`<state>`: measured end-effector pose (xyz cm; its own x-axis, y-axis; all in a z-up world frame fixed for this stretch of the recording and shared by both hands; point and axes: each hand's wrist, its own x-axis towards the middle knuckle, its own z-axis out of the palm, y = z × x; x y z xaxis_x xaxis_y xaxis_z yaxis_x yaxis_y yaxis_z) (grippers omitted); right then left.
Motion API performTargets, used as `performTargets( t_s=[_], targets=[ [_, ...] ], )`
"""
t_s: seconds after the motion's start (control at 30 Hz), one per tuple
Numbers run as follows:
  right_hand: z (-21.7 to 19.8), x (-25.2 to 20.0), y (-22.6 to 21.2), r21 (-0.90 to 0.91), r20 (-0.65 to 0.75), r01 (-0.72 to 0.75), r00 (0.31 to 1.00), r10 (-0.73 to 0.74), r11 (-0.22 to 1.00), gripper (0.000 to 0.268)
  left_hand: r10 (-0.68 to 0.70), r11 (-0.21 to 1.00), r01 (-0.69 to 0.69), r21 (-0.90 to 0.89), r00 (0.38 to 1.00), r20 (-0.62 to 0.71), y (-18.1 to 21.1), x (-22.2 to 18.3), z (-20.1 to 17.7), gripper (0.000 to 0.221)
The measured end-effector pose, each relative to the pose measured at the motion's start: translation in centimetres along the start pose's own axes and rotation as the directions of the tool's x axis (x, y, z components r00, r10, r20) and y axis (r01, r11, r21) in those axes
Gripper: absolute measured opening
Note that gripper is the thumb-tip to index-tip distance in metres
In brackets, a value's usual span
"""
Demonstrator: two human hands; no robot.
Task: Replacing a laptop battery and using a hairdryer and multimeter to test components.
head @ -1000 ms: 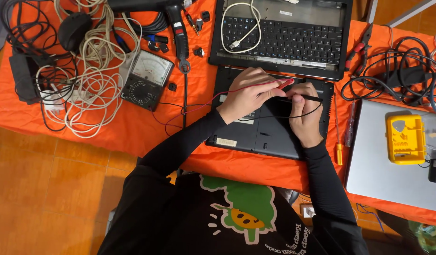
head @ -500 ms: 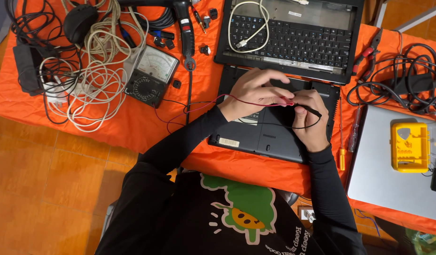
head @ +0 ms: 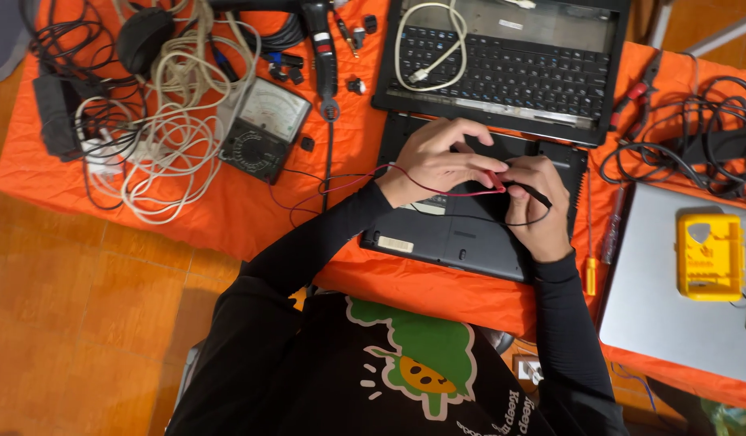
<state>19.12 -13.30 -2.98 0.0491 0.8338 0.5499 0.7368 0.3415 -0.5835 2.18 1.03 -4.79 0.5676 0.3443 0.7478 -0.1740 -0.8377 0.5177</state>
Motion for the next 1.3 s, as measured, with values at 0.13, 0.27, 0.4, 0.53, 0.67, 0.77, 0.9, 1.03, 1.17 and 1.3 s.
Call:
performTargets(
  t_s=[0.13,0.27,0.4,0.53,0.67,0.77,0.9,1.03,1.17,1.3],
  targets=[
    [0.0,-0.1,-0.2,-0.086,0.007,0.030,1.000,-0.029,0.996,0.027,0.012,0.999,-0.012,0.034,1.000,-0.009,-0.2,-0.2,0.1,0.032],
    [0.2,-0.3,0.0,-0.103,0.021,0.021,1.000,-0.019,0.994,0.027,0.020,1.000,-0.019,0.022,0.999,-0.037,-0.6,-0.6,0.7,0.035],
    [0.1,-0.3,-0.2,-0.110,0.024,0.015,1.000,-0.012,0.994,0.024,0.032,0.998,-0.029,0.058,0.998,-0.052,-0.8,-0.7,1.0,0.039],
    [0.2,-0.2,-0.1,-0.103,0.024,-0.016,1.000,0.018,0.995,0.020,0.035,0.997,-0.032,0.075,0.998,-0.044,-0.7,-0.6,0.8,0.040],
    [0.2,0.0,-0.2,-0.084,-0.004,0.025,1.000,-0.025,0.996,0.017,0.068,0.997,-0.067,0.029,0.997,-0.041,0.1,-0.2,-0.1,0.041],
    [-0.1,0.1,-0.1,-0.034,-0.019,-0.001,1.000,0.001,0.999,0.015,0.071,0.997,-0.072,-0.017,0.995,-0.073,0.5,0.2,-0.1,0.042],
    [0.0,0.3,-0.3,-0.018,-0.003,-0.022,1.000,0.022,1.000,0.015,0.046,0.998,-0.050,-0.032,0.994,-0.094,1.1,0.9,-0.7,0.037],
    [0.3,-0.2,0.6,-0.068,-0.024,0.032,0.999,-0.034,0.997,0.021,0.010,0.997,-0.016,-0.076,0.997,-0.073,1.7,1.4,-1.2,0.029],
    [0.0,0.7,-0.2,-0.031,-0.104,0.118,0.987,-0.121,0.993,0.022,0.025,0.995,-0.028,-0.100,0.999,-0.035,2.3,1.4,-0.9,0.027],
    [-0.4,0.3,-0.3,-0.071,-0.096,0.195,0.975,-0.201,0.978,0.024,-0.126,0.966,0.116,-0.232,0.992,-0.027,4.3,0.6,0.0,0.028]
  ],
)
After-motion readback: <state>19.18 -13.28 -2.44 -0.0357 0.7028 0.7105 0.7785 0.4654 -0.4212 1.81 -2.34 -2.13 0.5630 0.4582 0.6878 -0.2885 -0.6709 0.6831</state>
